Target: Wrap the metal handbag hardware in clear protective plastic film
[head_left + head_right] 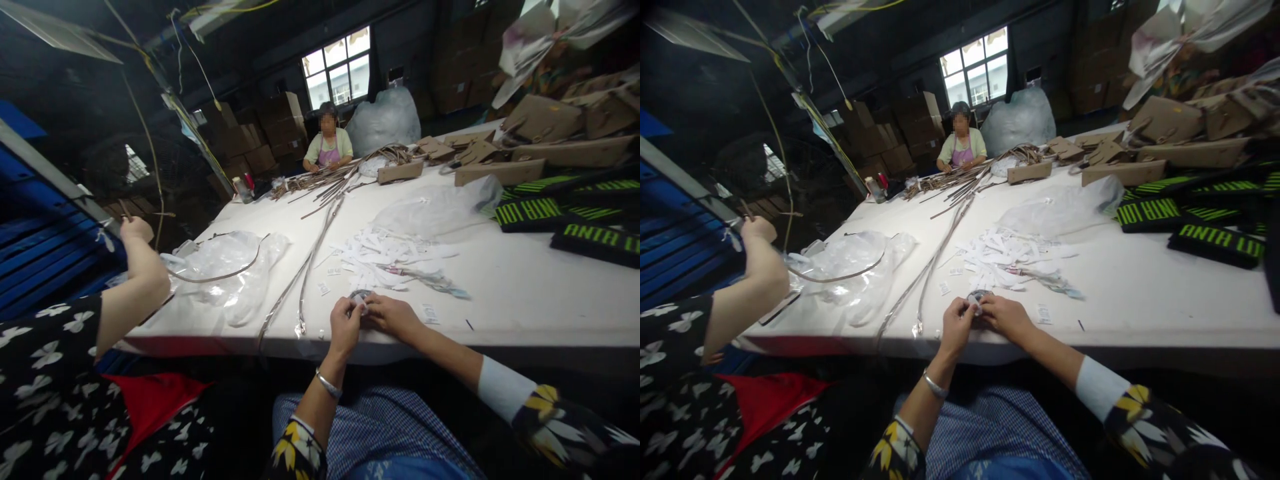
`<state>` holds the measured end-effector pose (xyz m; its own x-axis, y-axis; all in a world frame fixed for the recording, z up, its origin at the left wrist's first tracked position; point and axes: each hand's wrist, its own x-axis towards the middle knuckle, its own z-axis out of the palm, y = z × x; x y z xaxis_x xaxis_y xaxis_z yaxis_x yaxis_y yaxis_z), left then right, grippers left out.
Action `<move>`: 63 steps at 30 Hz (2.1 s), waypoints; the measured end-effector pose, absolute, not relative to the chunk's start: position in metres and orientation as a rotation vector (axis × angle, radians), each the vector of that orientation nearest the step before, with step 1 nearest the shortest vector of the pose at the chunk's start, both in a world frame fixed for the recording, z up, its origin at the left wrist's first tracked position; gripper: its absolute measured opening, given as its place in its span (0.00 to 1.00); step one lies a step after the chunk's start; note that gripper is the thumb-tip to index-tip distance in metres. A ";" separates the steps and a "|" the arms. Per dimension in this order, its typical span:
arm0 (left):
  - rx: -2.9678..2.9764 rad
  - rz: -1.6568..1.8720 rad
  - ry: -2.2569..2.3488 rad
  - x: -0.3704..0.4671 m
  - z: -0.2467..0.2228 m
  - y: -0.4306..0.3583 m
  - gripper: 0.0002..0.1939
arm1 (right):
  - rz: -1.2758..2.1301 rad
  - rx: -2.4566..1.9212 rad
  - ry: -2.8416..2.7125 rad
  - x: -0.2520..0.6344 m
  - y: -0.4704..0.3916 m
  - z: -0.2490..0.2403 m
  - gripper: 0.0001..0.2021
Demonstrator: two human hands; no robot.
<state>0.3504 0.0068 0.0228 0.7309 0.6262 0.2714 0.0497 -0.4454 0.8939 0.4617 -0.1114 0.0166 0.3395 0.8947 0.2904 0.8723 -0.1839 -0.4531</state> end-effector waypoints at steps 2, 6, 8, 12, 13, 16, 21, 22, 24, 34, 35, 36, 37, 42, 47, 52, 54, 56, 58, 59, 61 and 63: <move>1.929 0.733 0.514 0.350 0.024 0.005 0.11 | 0.038 -2.077 -1.551 0.461 -0.112 0.016 0.10; 1.902 0.715 0.443 0.345 0.028 0.005 0.13 | -0.008 -2.115 -1.636 0.459 -0.113 0.022 0.08; 1.884 0.676 0.462 0.345 0.028 0.009 0.15 | -0.024 -2.147 -1.702 0.459 -0.114 0.029 0.07; 1.881 0.565 0.418 0.348 0.036 0.008 0.18 | -0.099 -2.240 -1.754 0.455 -0.122 0.045 0.08; 1.883 0.550 0.397 0.349 0.041 0.004 0.18 | -0.117 -2.250 -1.761 0.454 -0.128 0.048 0.09; 1.879 0.513 0.299 0.351 0.062 -0.013 0.17 | -0.192 -2.270 -1.734 0.465 -0.160 0.062 0.09; 1.865 0.587 0.228 0.350 0.083 -0.020 0.16 | -0.582 -2.444 -1.140 0.554 -0.264 0.129 0.05; 1.873 0.600 0.239 0.348 0.081 -0.015 0.17 | -0.689 -2.466 -0.973 0.575 -0.288 0.149 0.08; 1.900 0.633 0.292 0.342 0.072 0.001 0.17 | -0.881 -2.453 -0.693 0.606 -0.332 0.187 0.15; 2.296 0.886 0.999 0.255 0.043 0.104 0.14 | -0.473 -2.303 -0.962 0.584 -0.299 0.090 0.16; 2.376 0.841 1.067 0.248 0.043 0.108 0.14 | -0.321 -2.303 -0.982 0.571 -0.282 0.073 0.14; 2.438 0.784 1.120 0.243 0.043 0.110 0.15 | -0.216 -2.266 -0.990 0.557 -0.265 0.060 0.13; 2.477 0.721 1.153 0.240 0.042 0.109 0.15 | -0.109 -2.220 -1.025 0.541 -0.247 0.052 0.13; 2.422 0.526 1.198 0.257 0.039 0.104 0.15 | 0.234 -2.002 -1.234 0.463 -0.162 0.051 0.15; 2.210 0.415 1.166 0.275 0.044 0.123 0.05 | 0.508 -1.830 -1.280 0.423 -0.113 0.049 0.14; 1.854 0.262 0.861 0.268 0.058 0.134 0.11 | 0.836 -1.616 -1.108 0.398 -0.087 0.034 0.17; 1.703 0.246 0.719 0.263 0.064 0.127 0.16 | 0.794 -1.606 -1.071 0.386 -0.077 0.032 0.18; 1.591 0.246 0.608 0.259 0.067 0.117 0.20 | 0.739 -1.613 -1.046 0.375 -0.067 0.034 0.20; 1.484 0.253 0.515 0.256 0.069 0.104 0.22 | 0.729 -1.597 -1.036 0.365 -0.059 0.038 0.23; 1.417 0.254 0.473 0.255 0.068 0.098 0.23 | 0.747 -1.566 -1.034 0.362 -0.056 0.040 0.24; 1.274 0.259 0.412 0.254 0.064 0.087 0.25 | 0.822 -1.479 -1.010 0.356 -0.052 0.042 0.25; 1.156 0.273 0.402 0.254 0.058 0.078 0.25 | 0.931 -1.423 -0.934 0.352 -0.052 0.041 0.25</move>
<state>0.2542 0.0778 0.0584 0.8967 0.4103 -0.1663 -0.0037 0.3827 0.9239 0.3520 -0.0518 0.0414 0.3711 0.9281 -0.0304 0.0325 -0.0457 -0.9984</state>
